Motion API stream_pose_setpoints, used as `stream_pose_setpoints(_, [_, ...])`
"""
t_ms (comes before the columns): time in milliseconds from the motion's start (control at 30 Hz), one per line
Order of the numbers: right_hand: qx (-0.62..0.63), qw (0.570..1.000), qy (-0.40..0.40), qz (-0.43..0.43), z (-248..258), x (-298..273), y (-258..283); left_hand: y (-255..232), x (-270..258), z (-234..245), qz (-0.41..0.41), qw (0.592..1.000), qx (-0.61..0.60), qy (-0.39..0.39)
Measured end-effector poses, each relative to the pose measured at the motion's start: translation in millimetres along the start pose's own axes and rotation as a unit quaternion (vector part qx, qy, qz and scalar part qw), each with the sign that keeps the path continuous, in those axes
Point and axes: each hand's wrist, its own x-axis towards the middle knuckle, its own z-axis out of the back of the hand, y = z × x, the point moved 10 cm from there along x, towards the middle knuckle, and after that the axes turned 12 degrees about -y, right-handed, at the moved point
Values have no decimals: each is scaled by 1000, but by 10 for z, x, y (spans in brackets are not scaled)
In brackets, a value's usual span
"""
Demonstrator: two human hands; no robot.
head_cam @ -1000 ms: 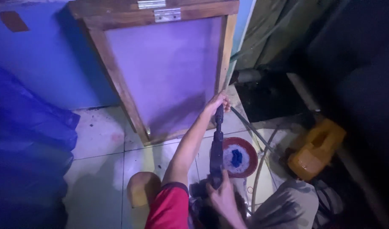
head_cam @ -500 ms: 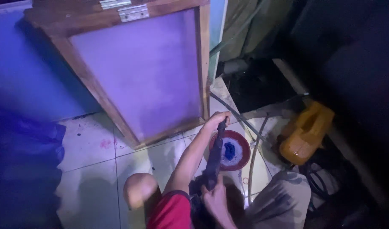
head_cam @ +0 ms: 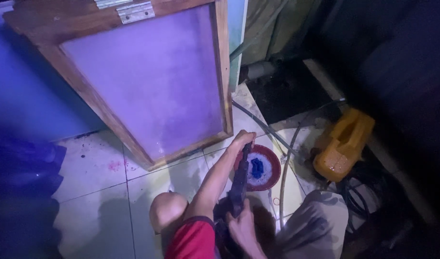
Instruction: Cleaning a screen printing frame using a high-pressure water gun
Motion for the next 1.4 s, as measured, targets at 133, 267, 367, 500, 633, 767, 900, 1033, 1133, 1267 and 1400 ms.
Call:
stream_pose_setpoints(133, [-15, 1000, 7, -11, 34, -36, 78, -269, -389, 82, -30, 992, 123, -5])
stream_pose_setpoints(267, [-8, 1000, 12, 6, 48, -23, 177, -171, -195, 91, -28, 982, 186, -23])
stream_pose_setpoints(367, [-34, 999, 9, 1, 24, 42, -26, 75, 182, 31, -34, 994, 99, -18])
stream_pose_setpoints(500, [-9, 1000, 17, -3, 53, -18, 137, -87, -157, 136, -8, 995, 90, -30])
stream_pose_setpoints(633, [-21, 1000, 14, -14, 23, 15, -38, -187, -322, 177, -11, 995, 95, -30])
stream_pose_setpoints(767, [22, 999, 22, -20, -4, 8, -20, 127, 206, 142, -20, 982, 179, -61])
stream_pose_setpoints(900, [23, 999, 26, -41, 20, -60, 93, 69, 122, 141, -43, 968, 244, -48])
stream_pose_setpoints(1033, [-16, 1000, 20, -8, 8, -21, 47, 35, -103, 183, 11, 969, 241, -48])
stream_pose_setpoints(1133, [-26, 999, 21, -18, -6, -15, 4, 136, 32, 175, -8, 963, 263, -52])
stream_pose_setpoints(1267, [-26, 999, 33, -18, 9, -76, 196, 249, 294, 49, -82, 927, 364, -21])
stream_pose_setpoints(1400, [-47, 999, 19, -18, -44, 5, -67, 297, 387, 30, -93, 922, 372, -60])
